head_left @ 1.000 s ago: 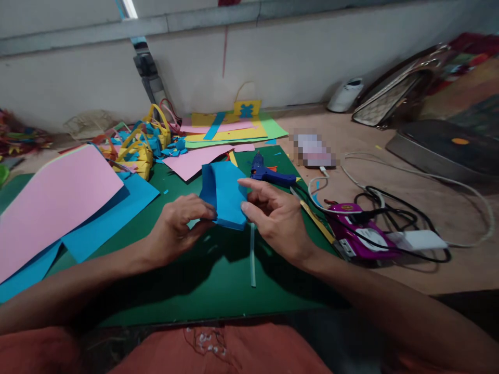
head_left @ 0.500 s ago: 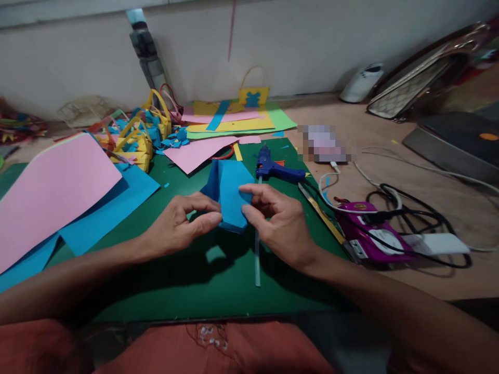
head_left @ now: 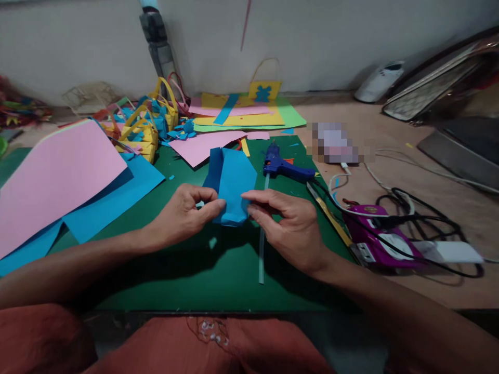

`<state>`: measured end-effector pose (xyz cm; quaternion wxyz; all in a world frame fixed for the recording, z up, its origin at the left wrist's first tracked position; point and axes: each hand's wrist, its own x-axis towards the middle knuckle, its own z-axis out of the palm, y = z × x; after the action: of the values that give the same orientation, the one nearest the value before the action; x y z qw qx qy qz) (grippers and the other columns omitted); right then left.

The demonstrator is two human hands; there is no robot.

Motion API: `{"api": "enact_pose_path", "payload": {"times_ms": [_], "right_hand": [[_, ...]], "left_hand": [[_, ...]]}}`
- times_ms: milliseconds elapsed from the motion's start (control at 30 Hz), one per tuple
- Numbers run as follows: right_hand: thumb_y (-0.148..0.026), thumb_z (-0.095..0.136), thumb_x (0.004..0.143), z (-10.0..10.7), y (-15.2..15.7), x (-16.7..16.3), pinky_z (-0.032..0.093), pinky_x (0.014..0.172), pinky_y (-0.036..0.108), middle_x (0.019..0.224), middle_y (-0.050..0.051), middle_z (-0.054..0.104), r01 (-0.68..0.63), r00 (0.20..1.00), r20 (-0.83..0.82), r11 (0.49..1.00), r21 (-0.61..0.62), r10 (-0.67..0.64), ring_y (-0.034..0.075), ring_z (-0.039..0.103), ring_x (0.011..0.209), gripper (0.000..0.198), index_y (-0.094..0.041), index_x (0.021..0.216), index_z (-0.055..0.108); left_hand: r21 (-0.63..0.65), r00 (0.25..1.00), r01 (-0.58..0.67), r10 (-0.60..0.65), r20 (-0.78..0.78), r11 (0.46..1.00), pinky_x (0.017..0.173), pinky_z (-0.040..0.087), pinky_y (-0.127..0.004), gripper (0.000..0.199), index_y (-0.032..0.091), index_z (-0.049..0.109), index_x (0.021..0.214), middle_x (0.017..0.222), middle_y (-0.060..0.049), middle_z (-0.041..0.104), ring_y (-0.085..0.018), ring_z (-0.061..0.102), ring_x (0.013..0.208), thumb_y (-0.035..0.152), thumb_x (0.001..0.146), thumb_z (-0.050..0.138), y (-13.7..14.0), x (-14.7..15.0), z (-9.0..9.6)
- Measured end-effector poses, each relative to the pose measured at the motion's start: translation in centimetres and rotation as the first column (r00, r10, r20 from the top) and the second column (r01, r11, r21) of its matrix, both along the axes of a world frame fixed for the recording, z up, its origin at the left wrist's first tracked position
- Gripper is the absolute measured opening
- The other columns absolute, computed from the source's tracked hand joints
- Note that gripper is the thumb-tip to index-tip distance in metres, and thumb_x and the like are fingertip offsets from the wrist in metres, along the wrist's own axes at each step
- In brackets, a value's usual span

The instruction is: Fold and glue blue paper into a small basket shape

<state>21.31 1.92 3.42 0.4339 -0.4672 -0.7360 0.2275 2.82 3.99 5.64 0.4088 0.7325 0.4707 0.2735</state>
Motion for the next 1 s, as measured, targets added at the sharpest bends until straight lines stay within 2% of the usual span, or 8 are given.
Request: {"api": "enact_pose_path", "payload": {"times_ms": [167,267,367,467,600,700,833,1000], "right_hand": [[-0.019,0.059,0.078,0.3,-0.3,0.0,0.048,0.06,0.023,0.076,-0.001,0.062,0.095,0.99,-0.101,0.994,-0.045,-0.099,0.011,0.058,0.064,0.011,-0.021,0.088,0.057],[-0.021,0.059,0.078,0.8,0.0,0.2,0.046,0.055,0.022,0.07,-0.002,0.058,0.021,0.981,-0.181,0.975,-0.222,-0.063,0.01,0.057,0.06,0.007,-0.02,0.079,0.052],[-0.024,0.057,0.077,1.1,0.4,0.2,0.045,0.052,0.023,0.063,-0.003,0.054,-0.151,0.957,-0.289,0.868,-0.472,0.009,0.01,0.055,0.055,0.01,-0.019,0.082,0.05],[-0.026,0.057,0.076,1.0,0.5,0.2,0.042,0.05,0.022,0.059,-0.005,0.051,-0.233,0.937,-0.349,0.788,-0.57,0.026,0.009,0.051,0.053,0.013,-0.018,0.081,0.049],[-0.025,0.056,0.076,0.7,0.6,0.1,0.036,0.048,0.022,0.055,-0.005,0.049,-0.205,0.954,-0.3,0.797,-0.568,0.032,0.008,0.047,0.05,0.011,-0.019,0.073,0.047],[-0.024,0.054,0.076,0.5,0.8,0.2,0.035,0.047,0.023,0.052,-0.005,0.05,-0.181,0.972,-0.225,0.818,-0.546,0.065,0.009,0.046,0.049,0.014,-0.019,0.066,0.045],[-0.022,0.054,0.075,0.2,1.1,0.2,0.036,0.048,0.023,0.051,-0.004,0.051,-0.148,0.986,-0.139,0.841,-0.52,0.088,0.009,0.046,0.049,0.018,-0.019,0.059,0.047],[-0.016,0.054,0.073,0.0,1.2,0.1,0.034,0.046,0.022,0.051,-0.004,0.052,-0.123,0.991,-0.108,0.862,-0.491,0.08,0.008,0.045,0.048,0.015,-0.017,0.058,0.052]], "left_hand": [[-0.022,0.996,-0.06,0.061,0.058,0.998,0.043,0.022,-0.02,0.033,0.016,0.038,0.05,0.049,0.006,0.029,-0.006,0.026,0.047,0.028,0.079,0.049,0.2,-0.2,-0.1],[0.015,0.991,-0.101,0.099,0.084,0.995,0.043,0.023,-0.02,0.034,0.017,0.037,0.05,0.049,0.006,0.028,-0.006,0.025,0.047,0.027,0.079,0.049,0.2,-0.2,-0.2],[0.096,0.991,-0.11,0.102,0.084,0.989,0.044,0.025,-0.02,0.034,0.017,0.036,0.05,0.049,0.006,0.03,-0.006,0.027,0.047,0.026,0.08,0.048,0.2,-0.1,-0.4],[0.241,0.995,-0.095,0.087,0.045,0.966,0.049,0.029,-0.022,0.031,0.017,0.039,0.05,0.05,0.005,0.034,-0.007,0.032,0.049,0.023,0.079,0.049,0.1,0.2,-0.8],[0.469,0.997,-0.063,0.074,-0.005,0.881,0.059,0.032,-0.027,0.029,0.017,0.039,0.052,0.05,0.005,0.039,-0.009,0.038,0.053,0.019,0.078,0.051,-0.2,0.5,-1.5],[0.565,0.997,-0.029,0.065,-0.043,0.825,0.063,0.032,-0.03,0.028,0.018,0.039,0.054,0.053,0.004,0.044,-0.01,0.04,0.057,0.018,0.08,0.05,-0.3,0.7,-1.8],[0.582,0.995,0.007,0.049,-0.081,0.813,0.063,0.03,-0.03,0.029,0.018,0.036,0.055,0.053,0.004,0.041,-0.01,0.039,0.057,0.017,0.082,0.048,-0.3,0.8,-2.0],[0.551,0.993,0.004,0.063,-0.102,0.834,0.063,0.031,-0.03,0.029,0.018,0.035,0.055,0.052,0.005,0.035,-0.01,0.036,0.055,0.019,0.082,0.046,-0.2,0.7,-2.3]]}}
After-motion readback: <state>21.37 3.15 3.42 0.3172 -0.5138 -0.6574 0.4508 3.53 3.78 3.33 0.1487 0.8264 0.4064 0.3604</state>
